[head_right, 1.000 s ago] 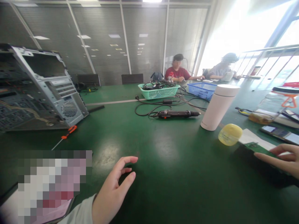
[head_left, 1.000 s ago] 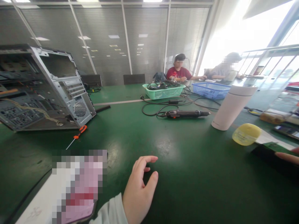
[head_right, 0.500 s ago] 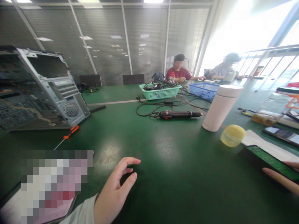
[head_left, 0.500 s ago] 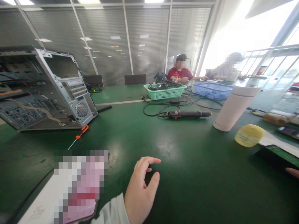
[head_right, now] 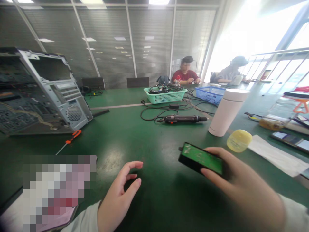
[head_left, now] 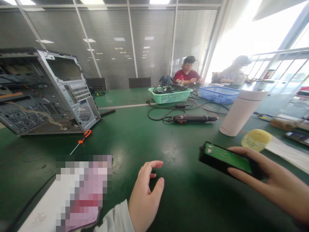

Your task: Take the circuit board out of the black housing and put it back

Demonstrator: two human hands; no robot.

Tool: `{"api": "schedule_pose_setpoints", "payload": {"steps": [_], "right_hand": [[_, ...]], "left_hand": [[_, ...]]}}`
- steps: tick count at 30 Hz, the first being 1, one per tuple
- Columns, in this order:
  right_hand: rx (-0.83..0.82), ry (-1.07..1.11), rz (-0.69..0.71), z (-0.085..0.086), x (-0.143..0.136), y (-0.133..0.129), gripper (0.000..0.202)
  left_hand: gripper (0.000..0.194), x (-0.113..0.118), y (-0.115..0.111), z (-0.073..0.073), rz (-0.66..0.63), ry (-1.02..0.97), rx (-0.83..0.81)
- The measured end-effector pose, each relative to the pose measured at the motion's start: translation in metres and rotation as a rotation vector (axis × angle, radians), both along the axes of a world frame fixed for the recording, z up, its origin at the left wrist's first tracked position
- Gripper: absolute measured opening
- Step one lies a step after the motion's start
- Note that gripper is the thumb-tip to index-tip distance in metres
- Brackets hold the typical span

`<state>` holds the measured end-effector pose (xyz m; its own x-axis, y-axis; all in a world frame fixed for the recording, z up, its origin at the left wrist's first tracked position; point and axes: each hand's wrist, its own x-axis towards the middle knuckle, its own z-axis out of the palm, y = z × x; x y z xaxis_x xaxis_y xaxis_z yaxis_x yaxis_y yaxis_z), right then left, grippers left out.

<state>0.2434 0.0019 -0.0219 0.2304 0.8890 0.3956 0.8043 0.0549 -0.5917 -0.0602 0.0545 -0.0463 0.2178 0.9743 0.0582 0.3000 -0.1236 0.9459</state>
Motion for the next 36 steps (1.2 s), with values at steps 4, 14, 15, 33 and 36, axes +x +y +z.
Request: {"api": "schedule_pose_setpoints", "payload": {"steps": [4,14,15,33,36], "right_hand": [[0.056,0.059,0.403,0.023,-0.080,0.029,0.031],[0.009,0.207,0.621,-0.014,-0.123,0.044,0.041],[0.015,0.196,0.628,-0.015,-0.120,0.044,0.042],[-0.633,1.205,0.703,-0.017,-0.125,0.043,0.061],[-0.702,1.397,0.622,-0.015,-0.127,0.041,0.057]], "left_hand": [[0.048,0.002,0.001,-0.008,0.096,-0.100,0.066],[0.053,0.001,0.007,-0.006,0.059,-0.134,0.002],[0.054,0.001,0.007,-0.008,0.061,-0.132,-0.005],[0.054,-0.007,0.002,-0.006,0.002,-0.207,-0.101],[0.053,-0.009,0.001,-0.008,0.031,-0.208,-0.148]]}}
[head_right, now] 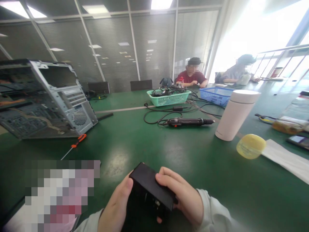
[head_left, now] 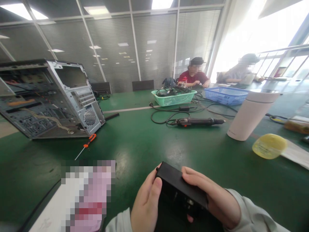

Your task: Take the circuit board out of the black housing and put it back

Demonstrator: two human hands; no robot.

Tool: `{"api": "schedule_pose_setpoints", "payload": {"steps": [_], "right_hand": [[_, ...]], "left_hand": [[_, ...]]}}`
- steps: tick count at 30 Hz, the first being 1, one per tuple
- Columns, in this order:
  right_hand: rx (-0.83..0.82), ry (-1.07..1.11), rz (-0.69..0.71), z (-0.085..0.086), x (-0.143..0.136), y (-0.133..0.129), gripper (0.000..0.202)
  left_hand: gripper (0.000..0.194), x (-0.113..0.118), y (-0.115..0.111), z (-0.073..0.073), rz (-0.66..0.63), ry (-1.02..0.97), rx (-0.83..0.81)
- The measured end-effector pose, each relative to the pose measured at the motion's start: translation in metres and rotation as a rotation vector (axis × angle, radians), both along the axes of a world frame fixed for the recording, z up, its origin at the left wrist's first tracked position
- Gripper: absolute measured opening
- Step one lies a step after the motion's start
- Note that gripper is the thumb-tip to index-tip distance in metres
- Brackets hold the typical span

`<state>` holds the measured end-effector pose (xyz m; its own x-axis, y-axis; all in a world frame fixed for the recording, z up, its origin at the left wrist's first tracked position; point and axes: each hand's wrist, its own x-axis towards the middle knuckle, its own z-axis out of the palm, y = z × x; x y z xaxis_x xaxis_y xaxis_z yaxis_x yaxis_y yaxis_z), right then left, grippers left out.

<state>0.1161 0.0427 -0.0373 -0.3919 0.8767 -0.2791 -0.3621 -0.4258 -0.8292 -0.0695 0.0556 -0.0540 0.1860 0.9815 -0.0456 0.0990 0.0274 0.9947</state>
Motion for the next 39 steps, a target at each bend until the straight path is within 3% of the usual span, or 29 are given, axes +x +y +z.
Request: {"api": "schedule_pose_setpoints", "payload": {"steps": [4,7,12,17,23,25,30,34,36,39], "right_hand": [[-0.270,0.106,-0.119,0.009,0.003,0.002,0.038],[-0.423,0.239,-0.273,0.017,0.007,0.009,0.050],[-0.413,0.358,-0.418,0.022,0.013,0.014,0.050],[-0.351,0.369,-0.394,0.020,0.014,0.013,0.029],[-0.351,0.225,-0.333,0.016,0.012,0.010,0.031],[-0.256,0.119,-0.229,0.012,0.013,0.009,0.032],[0.211,-0.249,-0.065,0.005,0.015,0.007,0.055],[0.586,-0.632,-0.184,0.011,0.015,0.004,0.032],[0.731,-0.751,-0.215,0.015,0.015,0.002,0.022],[0.873,-0.808,-0.237,0.016,0.014,-0.001,0.026]], "left_hand": [[0.057,0.000,0.005,-0.004,-0.067,0.051,0.040],[0.052,0.003,0.006,-0.001,-0.064,0.116,0.114],[0.032,0.009,0.000,0.014,-0.124,0.169,0.193],[0.030,0.008,-0.001,0.014,-0.108,0.174,0.178],[0.030,0.007,0.000,0.012,-0.101,0.157,0.135],[0.032,0.005,0.001,0.010,-0.094,0.135,0.120],[0.042,0.002,0.013,-0.009,-0.077,-0.072,0.029],[0.045,0.003,0.018,-0.018,-0.075,-0.144,0.008],[0.043,0.004,0.014,-0.014,-0.043,-0.134,0.041],[0.039,0.006,0.006,-0.002,-0.066,-0.056,0.102]]}}
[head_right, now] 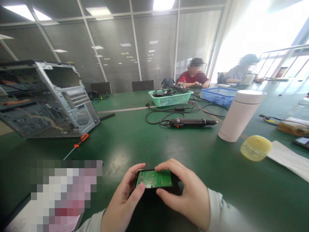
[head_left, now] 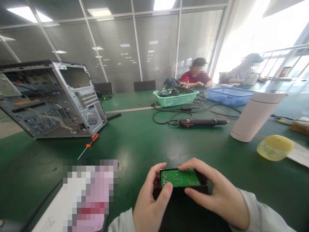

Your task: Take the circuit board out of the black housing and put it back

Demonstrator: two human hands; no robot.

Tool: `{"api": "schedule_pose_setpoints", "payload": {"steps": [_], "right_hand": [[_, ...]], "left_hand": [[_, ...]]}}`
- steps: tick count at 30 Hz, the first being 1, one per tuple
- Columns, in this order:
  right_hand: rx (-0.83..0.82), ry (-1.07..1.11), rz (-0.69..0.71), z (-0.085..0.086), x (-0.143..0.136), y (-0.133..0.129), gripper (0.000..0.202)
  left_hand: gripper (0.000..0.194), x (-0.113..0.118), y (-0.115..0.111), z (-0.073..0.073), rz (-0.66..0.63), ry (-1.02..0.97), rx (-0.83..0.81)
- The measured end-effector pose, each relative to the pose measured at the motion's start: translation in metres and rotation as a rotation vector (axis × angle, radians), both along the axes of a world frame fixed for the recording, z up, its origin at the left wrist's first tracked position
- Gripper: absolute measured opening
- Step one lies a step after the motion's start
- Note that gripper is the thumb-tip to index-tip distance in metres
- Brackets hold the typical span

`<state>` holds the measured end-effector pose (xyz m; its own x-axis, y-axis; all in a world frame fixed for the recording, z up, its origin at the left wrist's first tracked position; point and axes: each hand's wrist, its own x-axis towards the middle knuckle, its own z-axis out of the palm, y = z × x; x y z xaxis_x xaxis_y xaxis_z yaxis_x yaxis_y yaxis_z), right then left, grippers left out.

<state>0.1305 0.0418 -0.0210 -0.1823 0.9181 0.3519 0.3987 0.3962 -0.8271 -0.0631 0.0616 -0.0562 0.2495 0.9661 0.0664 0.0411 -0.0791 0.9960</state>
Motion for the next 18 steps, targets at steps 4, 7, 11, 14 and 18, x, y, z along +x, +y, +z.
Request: {"api": "schedule_pose_setpoints", "payload": {"steps": [4,7,11,14,18], "right_hand": [[0.028,0.042,-0.085,-0.001,0.000,-0.002,0.040],[-0.021,0.077,-0.085,0.000,0.001,-0.002,0.042],[-0.096,0.081,-0.063,0.002,0.004,0.001,0.043],[-0.121,0.075,-0.042,0.003,0.007,0.003,0.041],[-0.104,0.094,-0.042,0.004,0.009,0.003,0.040]], "left_hand": [[0.028,0.001,-0.004,0.010,-0.068,0.046,0.041],[0.023,0.001,-0.004,0.014,-0.096,0.037,0.023],[0.026,0.002,-0.004,0.016,-0.133,0.001,-0.035],[0.025,0.002,-0.003,0.016,-0.153,-0.003,-0.040],[0.017,0.001,-0.003,0.014,-0.137,0.030,-0.008]]}}
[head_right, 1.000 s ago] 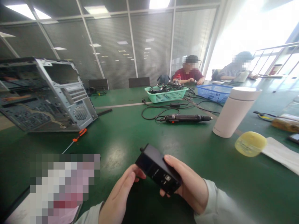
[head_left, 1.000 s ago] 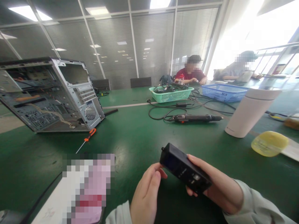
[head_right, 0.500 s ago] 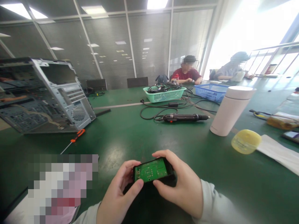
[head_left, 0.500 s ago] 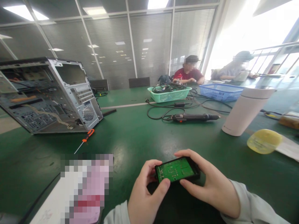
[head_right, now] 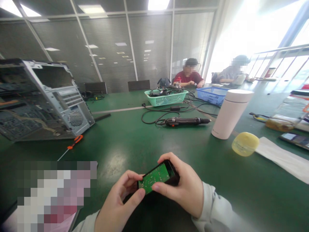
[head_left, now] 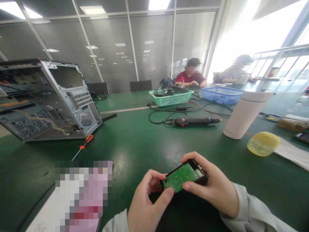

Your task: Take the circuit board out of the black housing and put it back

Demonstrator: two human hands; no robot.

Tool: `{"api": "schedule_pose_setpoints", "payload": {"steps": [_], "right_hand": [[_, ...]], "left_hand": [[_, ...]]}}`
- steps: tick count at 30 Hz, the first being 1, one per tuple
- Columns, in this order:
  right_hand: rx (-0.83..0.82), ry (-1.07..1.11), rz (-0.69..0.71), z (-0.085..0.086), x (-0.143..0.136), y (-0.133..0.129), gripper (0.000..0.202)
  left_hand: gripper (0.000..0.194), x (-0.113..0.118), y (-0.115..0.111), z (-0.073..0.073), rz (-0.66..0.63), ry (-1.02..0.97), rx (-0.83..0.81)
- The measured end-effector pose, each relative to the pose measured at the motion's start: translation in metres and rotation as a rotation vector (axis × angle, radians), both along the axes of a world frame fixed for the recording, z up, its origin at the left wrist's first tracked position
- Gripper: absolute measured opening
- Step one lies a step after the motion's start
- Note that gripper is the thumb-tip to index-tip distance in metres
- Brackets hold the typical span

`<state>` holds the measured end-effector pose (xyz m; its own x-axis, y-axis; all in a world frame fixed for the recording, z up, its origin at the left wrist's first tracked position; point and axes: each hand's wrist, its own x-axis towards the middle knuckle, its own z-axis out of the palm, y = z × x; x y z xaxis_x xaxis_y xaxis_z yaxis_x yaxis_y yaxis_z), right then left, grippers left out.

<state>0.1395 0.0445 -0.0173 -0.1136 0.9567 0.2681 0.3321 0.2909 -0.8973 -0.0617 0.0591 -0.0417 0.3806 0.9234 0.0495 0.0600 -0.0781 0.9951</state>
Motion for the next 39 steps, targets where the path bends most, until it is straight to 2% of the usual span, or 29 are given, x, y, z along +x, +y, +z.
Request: {"api": "schedule_pose_setpoints", "payload": {"steps": [5,12,18,21,25,28,32,36,39], "right_hand": [[-0.012,-0.036,-0.014,0.000,0.000,0.000,0.039],[-0.090,-0.068,-0.031,0.000,-0.003,0.001,0.041],[-0.104,-0.058,-0.036,0.001,-0.005,0.000,0.032],[-0.127,-0.073,-0.004,0.002,-0.005,0.000,0.031],[-0.149,-0.086,0.018,0.004,-0.006,-0.002,0.031],[-0.141,-0.099,0.032,0.006,-0.006,-0.003,0.030],[-0.122,-0.080,0.036,0.004,-0.005,-0.003,0.029],[-0.148,-0.004,0.064,-0.002,-0.004,-0.004,0.048],[-0.193,0.071,0.078,-0.007,-0.003,-0.003,0.062]], "left_hand": [[0.013,0.000,-0.002,0.000,0.015,-0.002,-0.005],[0.023,0.001,0.001,0.001,0.044,-0.066,-0.097],[0.019,0.001,0.000,0.000,0.060,-0.047,-0.109],[0.013,0.001,-0.002,0.002,0.055,0.037,-0.065],[0.023,0.000,-0.003,0.007,0.022,0.211,0.087],[0.021,0.000,-0.005,0.011,-0.012,0.286,0.181],[0.019,0.001,-0.006,0.011,0.005,0.321,0.200],[0.020,0.000,-0.004,0.009,0.066,0.276,0.122],[0.025,-0.003,-0.002,0.006,0.144,0.156,0.009]]}}
